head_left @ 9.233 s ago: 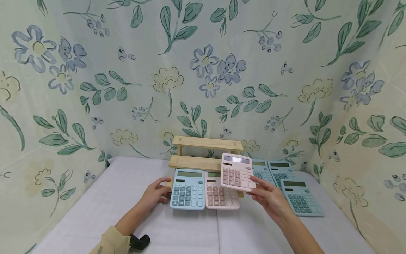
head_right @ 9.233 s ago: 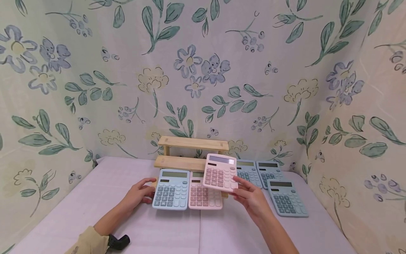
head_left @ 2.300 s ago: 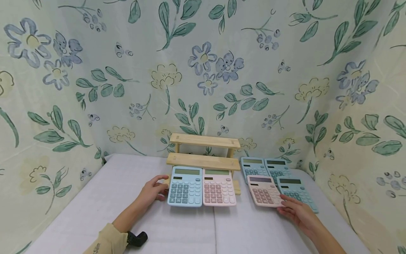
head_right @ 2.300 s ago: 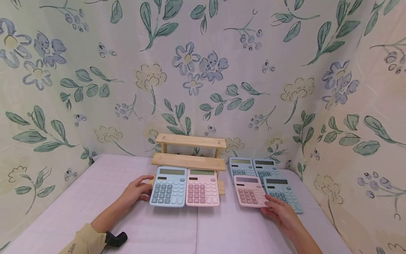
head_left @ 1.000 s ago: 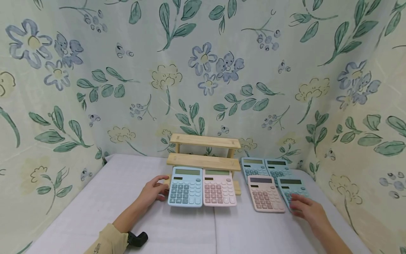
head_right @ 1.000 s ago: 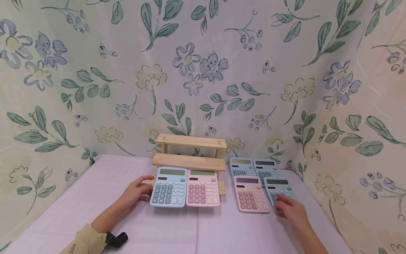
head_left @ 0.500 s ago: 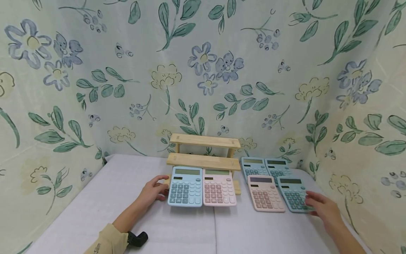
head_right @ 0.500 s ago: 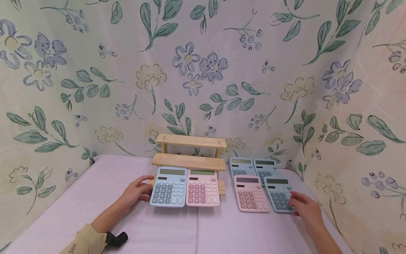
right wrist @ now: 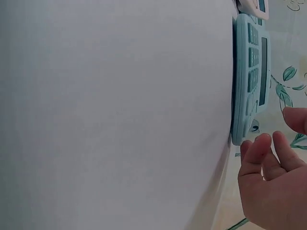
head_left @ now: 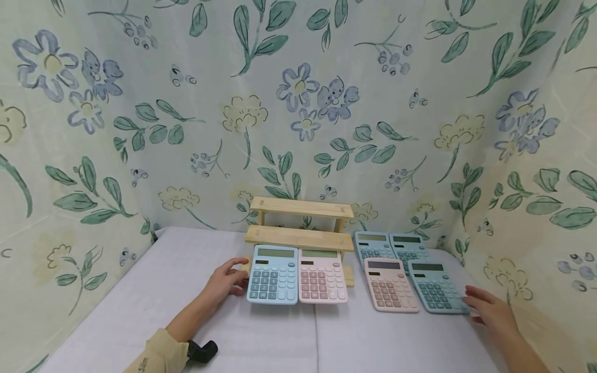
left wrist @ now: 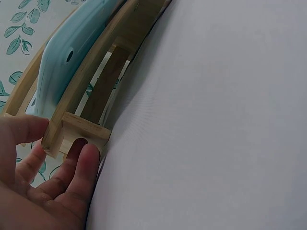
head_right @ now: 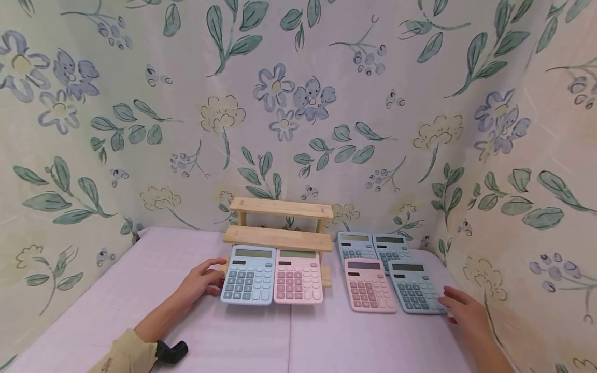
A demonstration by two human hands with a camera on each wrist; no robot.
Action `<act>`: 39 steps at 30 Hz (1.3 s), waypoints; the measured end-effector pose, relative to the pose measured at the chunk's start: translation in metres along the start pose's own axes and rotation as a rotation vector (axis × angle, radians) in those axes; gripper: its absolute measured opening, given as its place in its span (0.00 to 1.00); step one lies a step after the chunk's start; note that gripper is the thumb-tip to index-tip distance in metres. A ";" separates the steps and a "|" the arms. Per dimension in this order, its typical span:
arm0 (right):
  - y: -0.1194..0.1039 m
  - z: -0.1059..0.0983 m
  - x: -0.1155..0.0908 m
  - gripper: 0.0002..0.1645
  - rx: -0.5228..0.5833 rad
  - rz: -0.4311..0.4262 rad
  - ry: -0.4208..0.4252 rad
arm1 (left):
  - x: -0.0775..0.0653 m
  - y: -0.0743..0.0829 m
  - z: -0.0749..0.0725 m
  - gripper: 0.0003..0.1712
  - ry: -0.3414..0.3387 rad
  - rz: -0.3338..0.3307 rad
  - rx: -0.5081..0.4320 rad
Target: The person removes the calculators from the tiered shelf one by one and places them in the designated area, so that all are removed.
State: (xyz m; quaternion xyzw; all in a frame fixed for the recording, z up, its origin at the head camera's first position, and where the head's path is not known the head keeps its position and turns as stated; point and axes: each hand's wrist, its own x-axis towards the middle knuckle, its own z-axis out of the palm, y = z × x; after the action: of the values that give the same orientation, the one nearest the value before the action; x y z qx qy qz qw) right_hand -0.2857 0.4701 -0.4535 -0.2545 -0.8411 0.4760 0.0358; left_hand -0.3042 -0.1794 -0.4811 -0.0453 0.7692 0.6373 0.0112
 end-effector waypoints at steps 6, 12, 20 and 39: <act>0.006 -0.007 0.009 0.45 0.042 0.052 -0.062 | 0.000 0.001 0.001 0.24 -0.004 -0.004 0.003; 0.013 -0.011 0.017 0.46 0.024 0.056 -0.131 | 0.000 0.002 0.002 0.24 -0.008 -0.005 0.008; 0.018 -0.012 0.023 0.48 0.036 0.094 -0.169 | 0.000 0.002 0.001 0.24 -0.012 -0.001 0.013; 0.014 -0.003 0.030 0.52 -0.015 0.061 -0.176 | 0.000 0.000 -0.001 0.24 -0.019 -0.003 0.013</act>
State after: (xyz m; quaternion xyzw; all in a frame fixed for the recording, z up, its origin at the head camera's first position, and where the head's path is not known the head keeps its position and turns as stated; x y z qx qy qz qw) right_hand -0.3056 0.4919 -0.4693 -0.2374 -0.8363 0.4912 -0.0543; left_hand -0.3043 -0.1803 -0.4807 -0.0402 0.7731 0.6327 0.0196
